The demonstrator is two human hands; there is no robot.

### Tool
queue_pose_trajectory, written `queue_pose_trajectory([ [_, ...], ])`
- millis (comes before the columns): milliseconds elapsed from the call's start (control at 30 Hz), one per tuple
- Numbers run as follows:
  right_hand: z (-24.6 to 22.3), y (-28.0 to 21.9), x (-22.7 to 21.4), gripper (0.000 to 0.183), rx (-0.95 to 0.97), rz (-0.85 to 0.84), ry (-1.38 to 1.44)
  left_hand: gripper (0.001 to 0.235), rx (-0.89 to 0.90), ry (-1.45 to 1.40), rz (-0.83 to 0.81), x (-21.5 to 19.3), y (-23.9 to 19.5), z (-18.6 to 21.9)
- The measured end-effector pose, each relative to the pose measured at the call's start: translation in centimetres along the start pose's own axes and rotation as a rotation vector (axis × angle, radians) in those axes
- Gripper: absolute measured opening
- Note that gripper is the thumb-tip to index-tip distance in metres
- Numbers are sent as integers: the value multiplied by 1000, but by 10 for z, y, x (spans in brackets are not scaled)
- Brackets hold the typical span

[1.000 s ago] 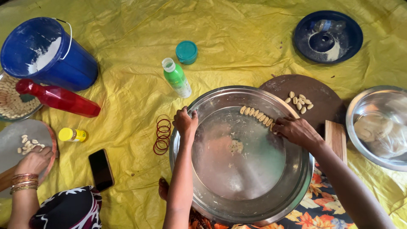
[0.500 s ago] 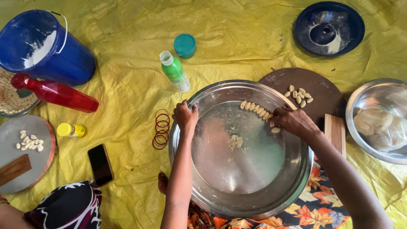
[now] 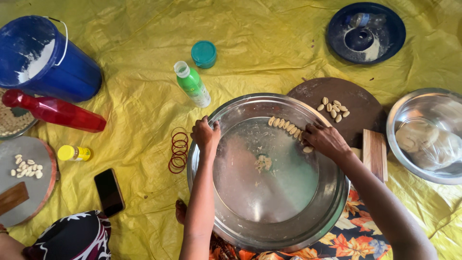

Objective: The person shapes small dough pieces into elongated forms and arranges them on a metal tray. They then knead a larger dough mass on a wooden board, rolling it into a log shape.

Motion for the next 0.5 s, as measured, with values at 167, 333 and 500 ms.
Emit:
queue_pose_trajectory([
  [167, 2, 2, 0, 23, 25, -9, 64, 47, -18, 17, -24, 1, 0, -3],
  [333, 5, 2, 0, 26, -22, 18, 26, 47, -28, 4, -31, 1, 1, -3],
  [500, 4, 4, -8, 20, 31, 104, 57, 47, -38, -1, -53, -1, 3, -3],
])
Point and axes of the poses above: each hand's wrist, its own y-axis towards the middle knuckle, its own x-axis out of the palm, z = x × y, the point moved 5 cm from there along y, towards the middle knuckle, and after that the axes turned 10 degrees about -z, right-handed, at the moved point
